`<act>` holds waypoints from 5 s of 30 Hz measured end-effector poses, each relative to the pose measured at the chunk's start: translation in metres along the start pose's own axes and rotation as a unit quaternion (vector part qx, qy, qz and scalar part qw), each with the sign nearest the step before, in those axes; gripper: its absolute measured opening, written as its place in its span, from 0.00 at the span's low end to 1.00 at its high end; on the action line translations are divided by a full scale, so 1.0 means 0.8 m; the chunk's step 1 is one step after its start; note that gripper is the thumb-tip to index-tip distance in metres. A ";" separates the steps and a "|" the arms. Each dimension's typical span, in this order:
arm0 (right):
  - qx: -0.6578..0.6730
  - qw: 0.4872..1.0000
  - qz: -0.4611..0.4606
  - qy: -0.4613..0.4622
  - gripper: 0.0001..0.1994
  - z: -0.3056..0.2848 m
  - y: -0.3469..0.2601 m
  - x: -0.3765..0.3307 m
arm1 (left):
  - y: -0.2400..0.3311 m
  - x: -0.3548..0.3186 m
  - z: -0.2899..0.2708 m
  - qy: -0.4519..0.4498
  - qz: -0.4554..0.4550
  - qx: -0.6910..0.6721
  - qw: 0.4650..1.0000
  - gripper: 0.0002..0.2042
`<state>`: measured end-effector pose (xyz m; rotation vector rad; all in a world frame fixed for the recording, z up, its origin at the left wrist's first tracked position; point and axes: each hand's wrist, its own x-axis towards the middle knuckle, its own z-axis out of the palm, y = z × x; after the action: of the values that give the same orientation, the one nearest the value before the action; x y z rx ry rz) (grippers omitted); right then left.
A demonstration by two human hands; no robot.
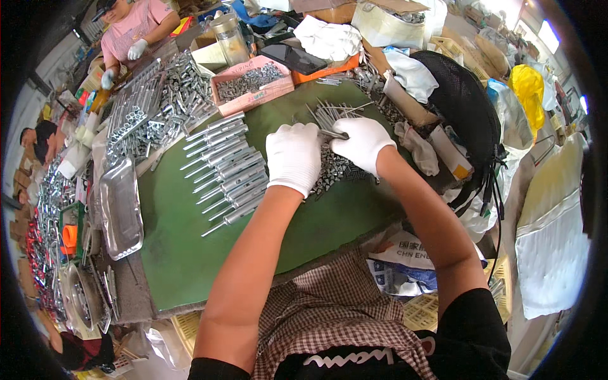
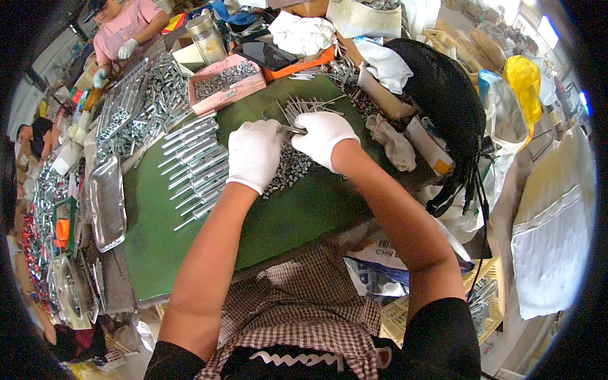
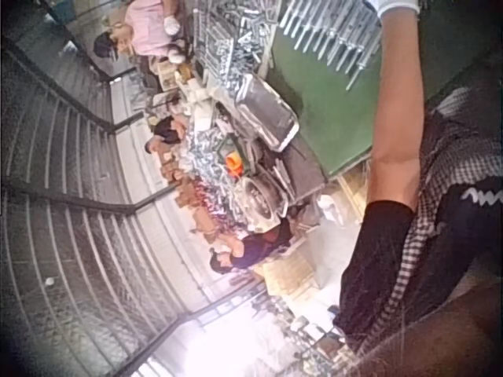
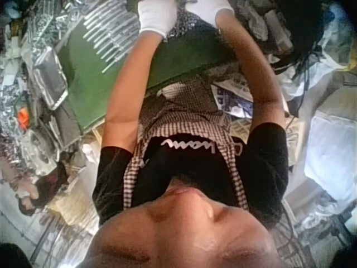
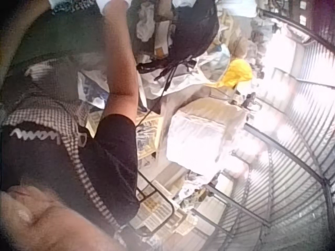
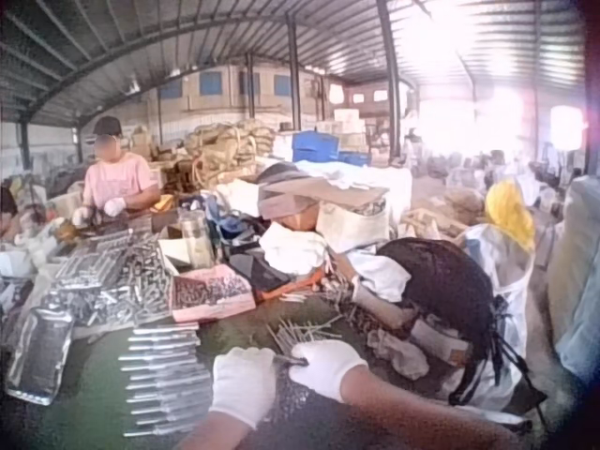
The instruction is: The person assembles metal components by picking up small metal parts and inserting them into cylindrical metal tubes by hand.
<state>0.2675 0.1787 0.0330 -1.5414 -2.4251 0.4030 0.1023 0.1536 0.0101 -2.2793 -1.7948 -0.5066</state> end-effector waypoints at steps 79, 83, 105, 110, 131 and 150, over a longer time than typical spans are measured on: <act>0.230 0.972 -0.023 -0.036 0.13 0.000 -0.053 0.025 | -0.063 -0.053 -0.020 0.139 -0.032 -0.373 0.917 0.07; 0.186 0.981 -0.057 0.012 0.11 0.000 -0.063 0.006 | -0.069 -0.055 -0.015 0.130 -0.021 -0.355 0.926 0.05; 0.271 0.962 -0.020 0.041 0.15 0.004 -0.060 -0.044 | -0.056 -0.053 -0.042 0.105 0.115 -0.373 0.915 0.04; 0.188 0.974 -0.055 0.112 0.12 0.034 -0.054 -0.087 | -0.033 -0.078 -0.041 0.079 0.098 -0.315 0.941 0.04; 0.123 0.968 0.036 0.216 0.15 0.010 -0.028 -0.032 | -0.077 -0.195 -0.065 0.086 -0.082 -0.052 0.992 0.14; -0.053 0.988 -0.140 -0.028 0.11 0.016 -0.057 0.066 | -0.081 -0.197 -0.061 0.072 -0.072 -0.152 0.983 0.12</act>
<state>0.2025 0.2068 0.0402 -1.2143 -2.6951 0.2681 -0.0001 0.0100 -0.0085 -2.2349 -1.9302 -1.0083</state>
